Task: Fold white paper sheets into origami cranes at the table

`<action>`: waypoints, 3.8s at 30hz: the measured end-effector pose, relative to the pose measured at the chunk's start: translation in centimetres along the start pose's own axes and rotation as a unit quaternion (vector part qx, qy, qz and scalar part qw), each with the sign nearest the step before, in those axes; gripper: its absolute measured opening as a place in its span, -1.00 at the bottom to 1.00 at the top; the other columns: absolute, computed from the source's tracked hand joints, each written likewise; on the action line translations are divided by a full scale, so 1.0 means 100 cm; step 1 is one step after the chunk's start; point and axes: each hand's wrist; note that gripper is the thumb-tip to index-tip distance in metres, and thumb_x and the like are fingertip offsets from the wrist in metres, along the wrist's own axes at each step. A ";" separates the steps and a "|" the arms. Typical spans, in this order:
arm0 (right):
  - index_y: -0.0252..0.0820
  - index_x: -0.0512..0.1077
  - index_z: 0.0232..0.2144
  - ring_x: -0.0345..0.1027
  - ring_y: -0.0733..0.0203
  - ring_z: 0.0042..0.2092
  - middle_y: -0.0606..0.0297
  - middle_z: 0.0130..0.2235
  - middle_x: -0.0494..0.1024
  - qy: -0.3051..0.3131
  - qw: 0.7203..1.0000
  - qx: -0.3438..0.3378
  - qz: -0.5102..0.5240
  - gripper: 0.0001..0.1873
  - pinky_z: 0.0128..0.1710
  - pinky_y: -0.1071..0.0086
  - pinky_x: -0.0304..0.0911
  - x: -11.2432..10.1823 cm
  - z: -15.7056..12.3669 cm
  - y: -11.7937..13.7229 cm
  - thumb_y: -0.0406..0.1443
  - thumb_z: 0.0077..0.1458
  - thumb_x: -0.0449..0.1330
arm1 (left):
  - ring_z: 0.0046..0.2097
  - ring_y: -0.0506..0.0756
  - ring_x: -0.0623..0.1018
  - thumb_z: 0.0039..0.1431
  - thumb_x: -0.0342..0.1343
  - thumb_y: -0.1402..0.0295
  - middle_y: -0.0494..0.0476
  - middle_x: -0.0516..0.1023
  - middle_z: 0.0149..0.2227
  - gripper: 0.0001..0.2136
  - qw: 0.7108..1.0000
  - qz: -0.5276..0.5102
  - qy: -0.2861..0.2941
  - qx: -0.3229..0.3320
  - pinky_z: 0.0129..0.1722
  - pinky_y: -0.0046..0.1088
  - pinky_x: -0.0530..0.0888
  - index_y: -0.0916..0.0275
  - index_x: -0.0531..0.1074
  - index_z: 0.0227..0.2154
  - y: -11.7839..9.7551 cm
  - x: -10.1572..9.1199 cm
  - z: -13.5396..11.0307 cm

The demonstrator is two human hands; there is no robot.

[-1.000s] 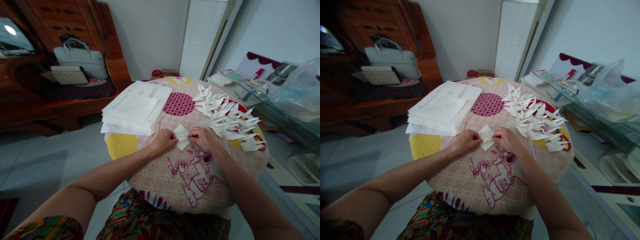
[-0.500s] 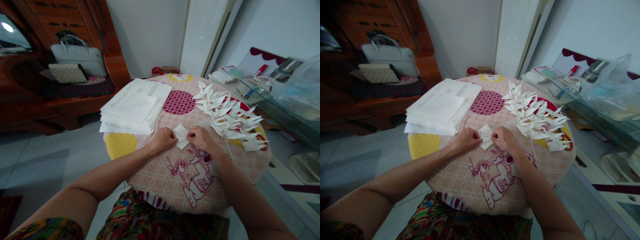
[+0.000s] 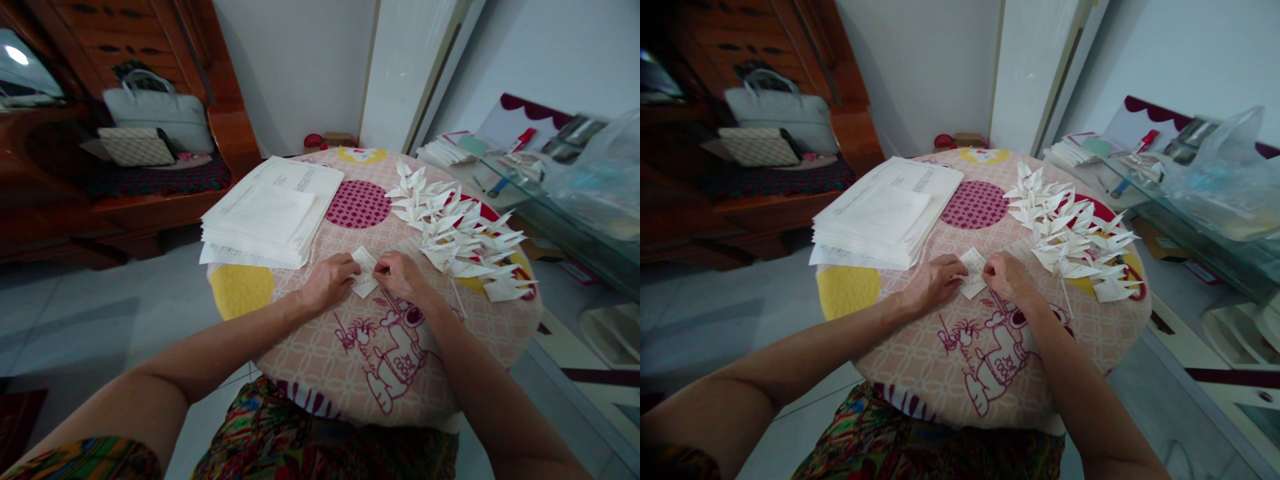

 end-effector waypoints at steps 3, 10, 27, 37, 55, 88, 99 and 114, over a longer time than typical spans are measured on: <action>-0.19 0.51 -0.55 0.33 0.19 -0.32 0.22 -0.42 0.52 0.013 1.000 0.002 -0.015 -0.85 -0.31 0.37 0.14 -0.001 0.000 0.001 -0.43 0.02 0.23 | -0.21 0.09 0.58 0.21 0.03 0.57 0.17 0.61 -0.29 -0.81 0.995 0.045 0.041 0.075 -0.22 -0.42 0.51 0.29 0.56 -0.34 0.003 0.001 -0.009; -0.21 0.53 -0.55 0.30 0.21 -0.32 0.24 -0.42 0.51 0.023 0.999 -0.007 -0.023 -0.83 -0.30 0.37 0.12 -0.003 0.000 0.000 -0.43 0.03 0.19 | 0.05 0.12 0.58 0.34 -0.05 0.50 0.29 0.58 0.05 -0.71 0.986 0.091 0.011 0.142 0.05 -0.30 0.56 0.35 0.46 0.02 -0.006 0.001 -0.040; -0.16 0.61 -0.46 0.39 0.23 -0.31 0.26 -0.37 0.59 0.024 0.999 -0.008 0.039 -0.88 -0.26 0.39 0.21 -0.017 -0.009 -0.007 -0.41 0.05 0.27 | 0.06 0.16 0.55 0.32 -0.02 0.52 0.34 0.53 0.09 -0.69 0.981 0.126 0.019 0.146 0.09 -0.25 0.53 0.43 0.41 0.08 -0.011 0.003 -0.039; -0.17 0.61 -0.35 0.42 0.26 -0.42 0.31 -0.44 0.63 0.064 0.985 0.110 0.113 -0.87 -0.41 0.43 0.18 -0.021 -0.014 -0.017 -0.34 0.04 0.25 | 0.06 0.15 0.52 0.34 -0.06 0.50 0.34 0.51 0.09 -0.68 0.977 0.153 0.040 0.145 0.09 -0.28 0.49 0.44 0.38 0.09 -0.012 0.002 -0.038; -0.17 0.48 -0.43 0.33 0.30 -0.45 0.36 -0.49 0.53 0.081 0.992 0.076 0.054 -0.88 -0.46 0.45 0.07 -0.025 -0.015 -0.021 -0.40 0.01 0.14 | -0.06 0.20 0.43 0.37 -0.06 0.03 0.26 0.46 -0.09 -0.52 0.959 0.228 0.142 0.089 -0.08 -0.29 0.41 0.22 0.30 0.19 -0.031 -0.008 -0.006; -0.17 0.49 -0.42 0.28 0.27 -0.42 0.31 -0.47 0.53 0.104 0.993 0.061 -0.018 -0.83 -0.42 0.40 -0.01 -0.029 -0.013 -0.001 -0.40 0.15 0.12 | -0.05 0.19 0.43 0.37 -0.04 0.07 0.20 0.48 -0.04 -0.56 0.960 0.224 0.137 0.100 -0.07 -0.28 0.39 0.22 0.31 0.17 -0.029 -0.004 -0.008; -0.19 0.52 -0.41 0.35 0.26 -0.40 0.26 -0.41 0.59 0.088 0.992 0.084 -0.029 -0.86 -0.42 0.41 0.06 -0.027 -0.011 0.003 -0.34 0.15 0.17 | -0.02 0.20 0.40 0.36 -0.02 0.08 0.22 0.44 -0.01 -0.56 0.959 0.224 0.142 0.101 -0.02 -0.27 0.36 0.14 0.29 0.21 -0.027 -0.003 -0.004; -0.16 0.52 -0.41 0.37 0.20 -0.36 0.21 -0.36 0.61 0.062 0.987 0.137 -0.055 -0.92 -0.41 0.38 0.06 -0.015 -0.007 0.007 -0.28 0.09 0.26 | -0.03 0.22 0.40 0.35 -0.01 0.07 0.22 0.44 -0.01 -0.49 0.959 0.231 0.140 0.088 -0.06 -0.27 0.38 0.15 0.22 0.27 -0.029 0.001 -0.007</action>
Point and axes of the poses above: each hand's wrist, its own z-axis towards the middle knuckle, its own x-axis out of the palm, y = z × x
